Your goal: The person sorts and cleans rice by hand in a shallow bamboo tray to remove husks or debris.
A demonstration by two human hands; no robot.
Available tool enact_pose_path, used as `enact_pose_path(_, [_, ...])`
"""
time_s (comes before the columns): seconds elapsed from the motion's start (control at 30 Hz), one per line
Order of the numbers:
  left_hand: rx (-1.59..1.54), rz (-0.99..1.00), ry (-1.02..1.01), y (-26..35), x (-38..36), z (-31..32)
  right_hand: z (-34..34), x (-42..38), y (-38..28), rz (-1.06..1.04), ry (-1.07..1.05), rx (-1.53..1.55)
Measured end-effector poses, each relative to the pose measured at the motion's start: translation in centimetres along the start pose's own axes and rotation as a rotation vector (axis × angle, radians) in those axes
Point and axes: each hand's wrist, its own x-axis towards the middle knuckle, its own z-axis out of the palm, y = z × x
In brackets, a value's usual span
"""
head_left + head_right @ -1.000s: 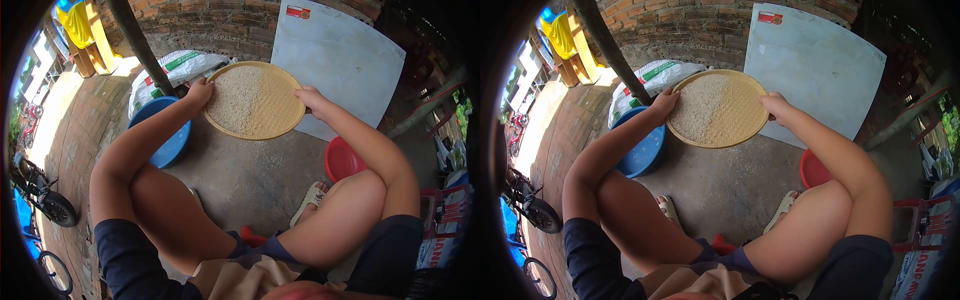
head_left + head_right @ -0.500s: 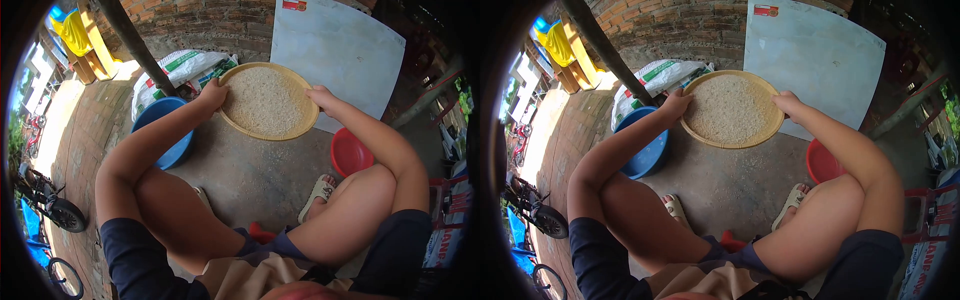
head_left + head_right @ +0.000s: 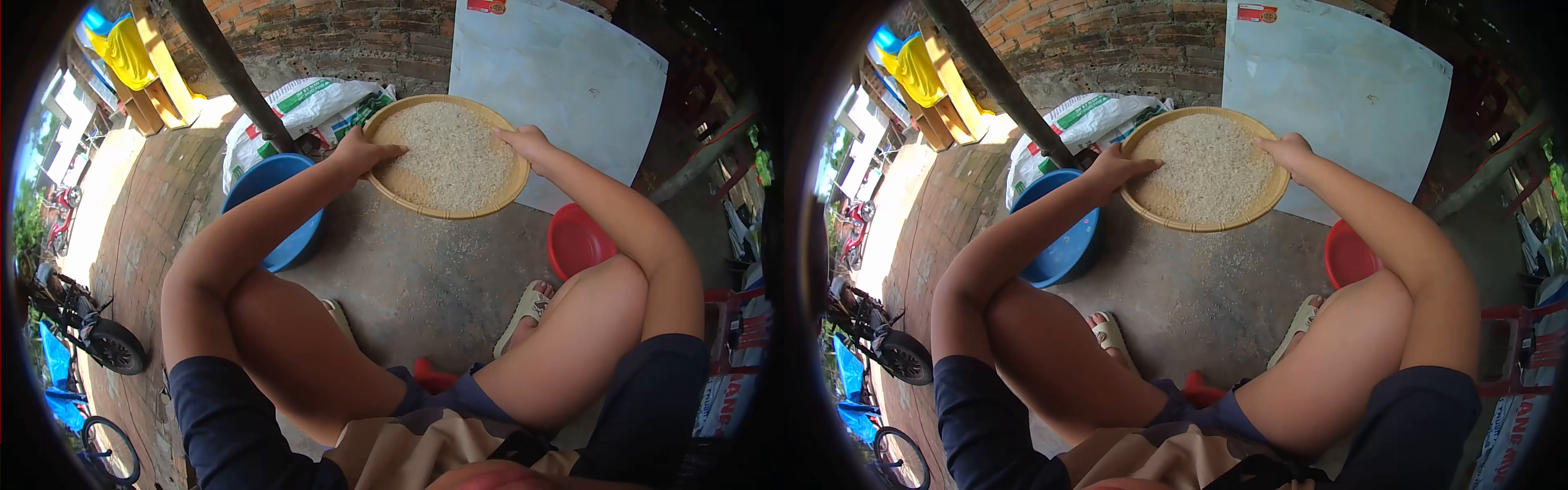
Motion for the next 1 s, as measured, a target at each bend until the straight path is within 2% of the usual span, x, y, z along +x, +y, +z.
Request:
enact_pose_path(0.13, [-0.053, -0.174, -0.045, -0.8, 1.7, -1.9, 0.9, -0.1, 0.2, 0.018, -0.038, 0.065])
enact_pose_path(0.17, [-0.167, -0.153, -0.04, -1.7, 2.3, -2.9, 2.1, -1.3, -0.4, -0.033, -0.047, -0.043])
enact_pose_path(0.23, [-0.147, -0.243, 0.0, -0.3, 1.0, -4.6, 3.5, -3.8, -1.9, -0.084, -0.054, -0.167])
enact_pose_path(0.3, [-0.185, -0.209, 0.002, -0.4, 0.1, -4.0, 3.9, -5.1, -2.8, -0.165, -0.231, -0.361])
enact_pose_path(0.37, [-0.19, -0.16, 0.014, -0.6, -0.5, -2.8, 2.8, -3.8, -1.9, -0.176, -0.204, -0.326])
enact_pose_path(0.43, [-0.073, -0.121, -0.04, -1.1, -0.7, -0.8, 1.0, -2.6, -1.2, -0.073, 0.006, -0.146])
enact_pose_path(0.53, [-0.068, -0.112, 0.011, 2.2, -4.3, 1.8, -2.2, 1.2, 1.3, -0.047, -0.008, -0.063])
enact_pose_path(0.63, [-0.017, -0.141, 0.005, 1.4, -2.4, 0.3, -1.0, -0.1, 1.1, -0.048, -0.002, -0.103])
enact_pose_path(0.7, [-0.034, -0.151, -0.006, -2.4, 2.1, -2.2, 1.3, -3.4, -1.0, -0.081, -0.071, -0.273])
enact_pose_path(0.73, [-0.181, -0.222, 0.033, -1.3, 0.7, -2.8, 2.2, -4.6, -1.7, -0.083, -0.068, -0.283])
enact_pose_path(0.8, [-0.142, -0.258, 0.08, -4.0, 1.9, -3.5, 3.4, -6.0, -2.6, -0.222, -0.273, -0.366])
enact_pose_path(0.83, [-0.101, -0.243, 0.1, -5.3, 2.4, -3.1, 3.1, -5.7, -2.5, -0.226, -0.276, -0.367])
enact_pose_path(0.9, [-0.126, -0.137, 0.096, -7.5, 3.1, -0.9, 1.8, -4.2, -1.4, -0.075, -0.034, -0.201])
enact_pose_path(0.93, [-0.13, -0.232, 0.1, -4.3, 0.4, 0.2, 0.4, -3.1, -0.8, -0.076, -0.033, -0.181])
enact_pose_path(1.0, [-0.025, -0.213, 0.106, -0.9, -2.1, 1.7, -2.0, -1.2, 0.5, 0.001, -0.04, -0.129])
